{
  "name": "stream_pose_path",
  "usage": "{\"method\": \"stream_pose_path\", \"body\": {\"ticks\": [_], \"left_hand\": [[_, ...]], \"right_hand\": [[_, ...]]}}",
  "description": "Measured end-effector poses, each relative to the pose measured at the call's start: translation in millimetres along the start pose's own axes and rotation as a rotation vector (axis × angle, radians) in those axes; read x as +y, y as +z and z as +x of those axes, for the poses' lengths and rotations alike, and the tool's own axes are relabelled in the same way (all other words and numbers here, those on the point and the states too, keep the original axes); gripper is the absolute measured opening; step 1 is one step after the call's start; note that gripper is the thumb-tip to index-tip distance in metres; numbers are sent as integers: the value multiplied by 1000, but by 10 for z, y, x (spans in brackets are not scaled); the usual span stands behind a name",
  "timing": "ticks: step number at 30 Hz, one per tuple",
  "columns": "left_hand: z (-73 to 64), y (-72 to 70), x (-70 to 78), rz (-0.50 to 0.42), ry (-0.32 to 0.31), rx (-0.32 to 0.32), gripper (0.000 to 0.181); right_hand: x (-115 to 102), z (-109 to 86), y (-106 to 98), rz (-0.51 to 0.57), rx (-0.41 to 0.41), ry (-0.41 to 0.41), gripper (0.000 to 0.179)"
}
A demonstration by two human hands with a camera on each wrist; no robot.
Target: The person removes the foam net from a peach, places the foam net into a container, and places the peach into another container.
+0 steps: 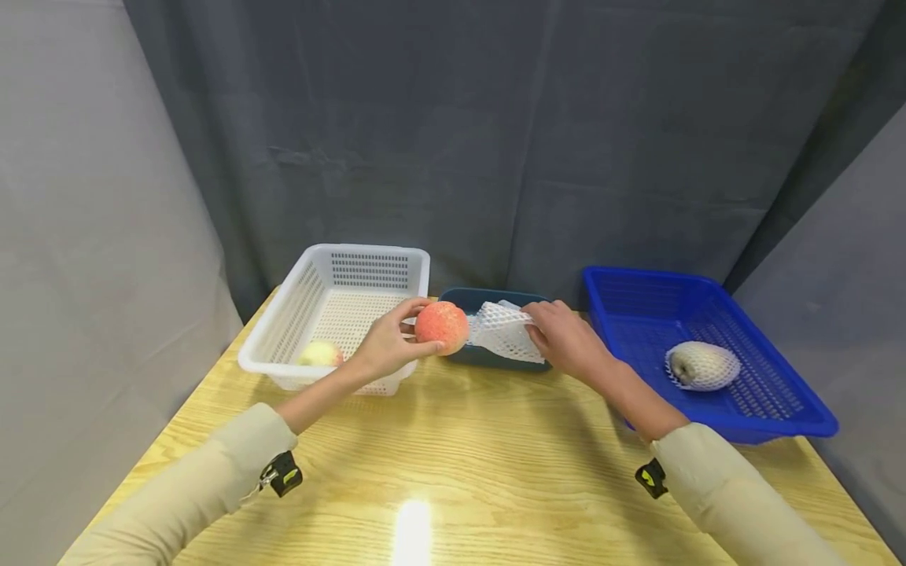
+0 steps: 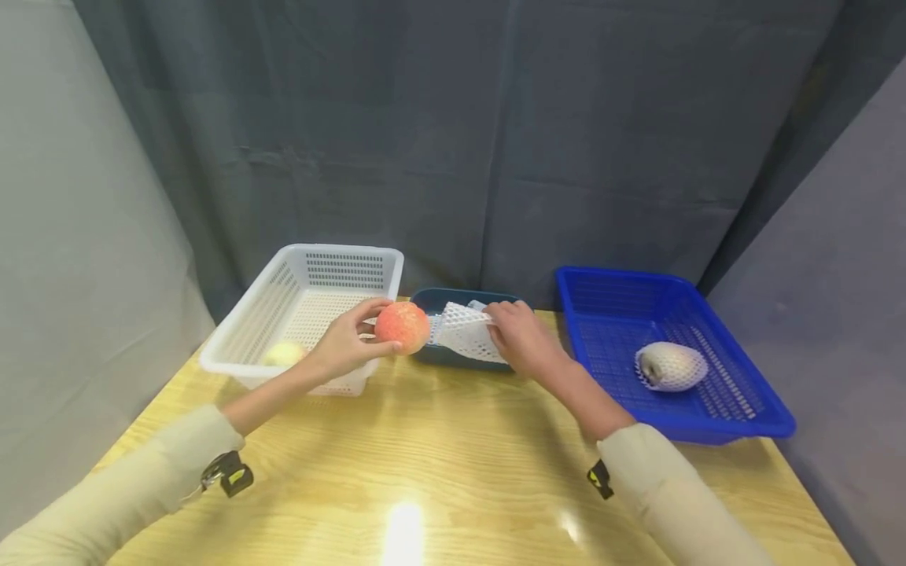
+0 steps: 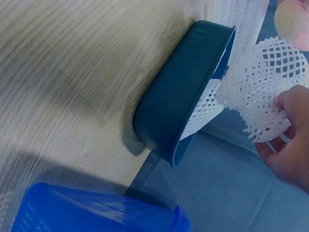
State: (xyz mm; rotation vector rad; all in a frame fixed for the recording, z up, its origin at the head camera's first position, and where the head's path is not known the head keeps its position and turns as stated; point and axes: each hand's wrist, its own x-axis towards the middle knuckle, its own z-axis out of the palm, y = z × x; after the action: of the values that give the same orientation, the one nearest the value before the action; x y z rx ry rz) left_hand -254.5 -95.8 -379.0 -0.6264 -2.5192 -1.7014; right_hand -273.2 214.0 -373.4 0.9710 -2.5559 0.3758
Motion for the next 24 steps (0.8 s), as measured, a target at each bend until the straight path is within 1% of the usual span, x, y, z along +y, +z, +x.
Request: {"method": "stream_pose_path", "body": {"ticks": [3, 6, 9, 13, 16, 19, 24], "left_hand": [[3, -57, -5, 11, -23, 14, 67], [-2, -121, 2, 23, -31, 32, 66], [-2, -183, 6, 41, -25, 41, 67], [-18, -258, 4, 62, -23, 51, 67], [-34, -312, -6, 59, -28, 64, 66], [-46, -364, -32, 55, -35, 77, 65], [-61, -431, -71, 79, -46, 93, 65]], "right_hand": [[31, 26, 34, -1, 16, -11, 21], [54, 69, 55, 2, 33, -11, 20], [86, 119, 71, -6, 49, -16, 18], [143, 180, 99, -15, 85, -54, 16], [187, 219, 133, -14, 109, -67, 16], [224, 255, 188, -16, 106, -47, 15], [259, 295, 288, -25, 61, 20, 16]]}}
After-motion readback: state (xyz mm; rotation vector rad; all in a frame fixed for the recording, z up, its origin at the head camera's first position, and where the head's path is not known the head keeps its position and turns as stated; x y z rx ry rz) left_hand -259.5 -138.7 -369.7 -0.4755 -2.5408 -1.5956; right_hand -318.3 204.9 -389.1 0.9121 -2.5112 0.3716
